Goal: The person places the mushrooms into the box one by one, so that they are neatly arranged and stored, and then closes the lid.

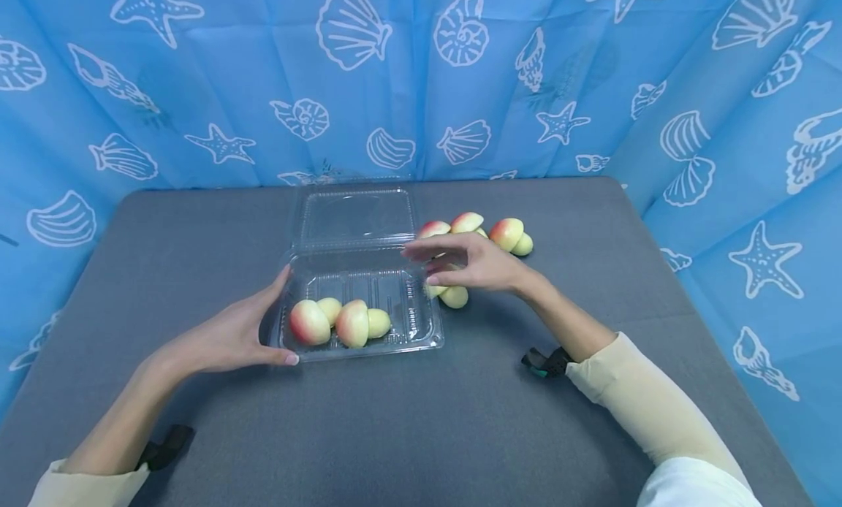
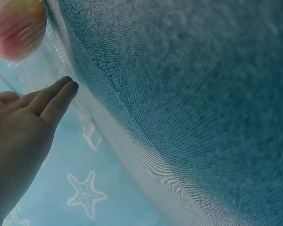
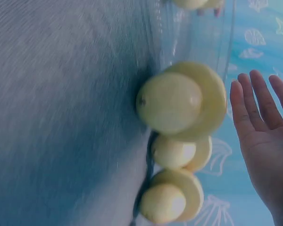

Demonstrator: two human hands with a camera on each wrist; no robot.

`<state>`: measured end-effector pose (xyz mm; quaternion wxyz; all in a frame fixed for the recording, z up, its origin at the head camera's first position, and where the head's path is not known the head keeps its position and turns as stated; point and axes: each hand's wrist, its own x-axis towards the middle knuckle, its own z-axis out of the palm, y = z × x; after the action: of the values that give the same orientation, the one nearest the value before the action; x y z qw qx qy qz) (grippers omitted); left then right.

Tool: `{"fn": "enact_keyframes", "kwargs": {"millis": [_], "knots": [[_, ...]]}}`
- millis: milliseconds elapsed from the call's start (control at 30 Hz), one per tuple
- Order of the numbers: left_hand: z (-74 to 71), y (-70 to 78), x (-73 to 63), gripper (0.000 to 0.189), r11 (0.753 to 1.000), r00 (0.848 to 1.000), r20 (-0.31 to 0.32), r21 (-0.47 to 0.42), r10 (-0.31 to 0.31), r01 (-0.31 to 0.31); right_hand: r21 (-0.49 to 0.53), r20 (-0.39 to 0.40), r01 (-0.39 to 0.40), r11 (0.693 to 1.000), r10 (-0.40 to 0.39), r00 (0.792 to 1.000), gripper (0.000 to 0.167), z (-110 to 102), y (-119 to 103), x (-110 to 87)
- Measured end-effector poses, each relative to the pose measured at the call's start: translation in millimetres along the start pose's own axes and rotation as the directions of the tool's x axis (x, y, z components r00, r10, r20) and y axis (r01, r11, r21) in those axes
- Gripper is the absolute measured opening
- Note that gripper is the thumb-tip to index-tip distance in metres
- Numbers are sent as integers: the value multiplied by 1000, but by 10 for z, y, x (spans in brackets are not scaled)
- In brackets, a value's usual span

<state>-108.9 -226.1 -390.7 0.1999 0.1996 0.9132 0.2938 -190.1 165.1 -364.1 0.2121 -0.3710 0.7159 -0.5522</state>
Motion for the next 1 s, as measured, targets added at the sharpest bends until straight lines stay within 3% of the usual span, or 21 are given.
{"fn": "enact_keyframes", "kwargs": {"millis": [233,400,833,1000], "knots": [[-2,2,1,135,1000,1000,4,-8,-11,11,-66,-64,29,997,-34,997,49,-203,18,-155],[5,-10,4,135,1000,1000,7,-15,-11,11,-130,-114,-12,991,-3,994,49,-346,11,-294],[9,-10,-7,135,1000,1000,9,-6,-3,3,-171,-254,-96,981,51,966,48,-665,44,-623],[-12,4,-11,134,1000,1000,9,-10,-1,1,-200,-301,-98,975,34,953,46,-774,97,-730]]}}
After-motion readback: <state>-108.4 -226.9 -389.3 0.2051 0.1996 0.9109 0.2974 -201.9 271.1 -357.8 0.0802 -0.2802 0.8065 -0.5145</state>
